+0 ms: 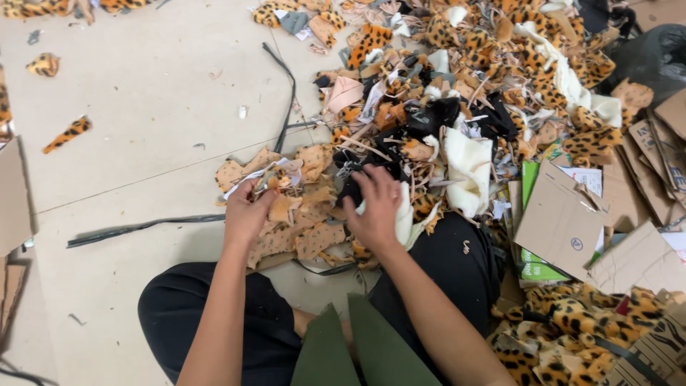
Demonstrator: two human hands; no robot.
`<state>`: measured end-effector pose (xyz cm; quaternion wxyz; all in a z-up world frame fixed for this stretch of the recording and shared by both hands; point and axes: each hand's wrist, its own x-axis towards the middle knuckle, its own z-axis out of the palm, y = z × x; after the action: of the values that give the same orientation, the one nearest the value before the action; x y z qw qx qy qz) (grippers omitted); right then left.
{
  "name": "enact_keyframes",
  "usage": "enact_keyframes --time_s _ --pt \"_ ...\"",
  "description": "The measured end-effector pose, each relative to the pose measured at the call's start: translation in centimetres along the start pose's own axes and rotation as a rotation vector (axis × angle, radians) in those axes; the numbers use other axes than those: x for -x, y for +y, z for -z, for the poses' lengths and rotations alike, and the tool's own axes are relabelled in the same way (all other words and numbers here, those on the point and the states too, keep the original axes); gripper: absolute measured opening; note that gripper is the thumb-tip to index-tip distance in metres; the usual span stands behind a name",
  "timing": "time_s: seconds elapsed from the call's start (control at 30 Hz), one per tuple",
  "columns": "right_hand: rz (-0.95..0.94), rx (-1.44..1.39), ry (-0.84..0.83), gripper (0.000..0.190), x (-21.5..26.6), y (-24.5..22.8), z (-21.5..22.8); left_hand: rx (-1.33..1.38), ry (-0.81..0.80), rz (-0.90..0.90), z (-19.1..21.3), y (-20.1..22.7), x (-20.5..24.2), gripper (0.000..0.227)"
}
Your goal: Stuffing fabric scraps into a white fabric pouch and then wrapping it
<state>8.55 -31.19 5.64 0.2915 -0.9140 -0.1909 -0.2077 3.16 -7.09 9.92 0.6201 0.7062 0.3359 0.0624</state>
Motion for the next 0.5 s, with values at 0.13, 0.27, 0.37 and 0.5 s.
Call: enact_keyframes --time_s 0.13,0.27,0.37,0.5 --pt "0.164 -0.079 -0.157 0.052 2.6 -2.4 -3.3 -0.016 0.076 -0.061 0.4 -1.7 -1.2 0.027" --pt "0.197 0.015 -0.188 0.026 3.4 -1.6 -4.8 -0.416 0.094 -0.300 -0.9 -2.1 -0.6 0.028" --pt "0.141 0.086 -0.201 0.014 3.6 0.6 -5.8 -0.812 0.115 -0.707 -2.2 -5.3 -2.1 0.018" --pt "0.034 0.200 -0.291 0.015 3.7 2.9 -5.4 -1.142 0.215 -0.933 -3.9 -9.6 -3.4 0.015"
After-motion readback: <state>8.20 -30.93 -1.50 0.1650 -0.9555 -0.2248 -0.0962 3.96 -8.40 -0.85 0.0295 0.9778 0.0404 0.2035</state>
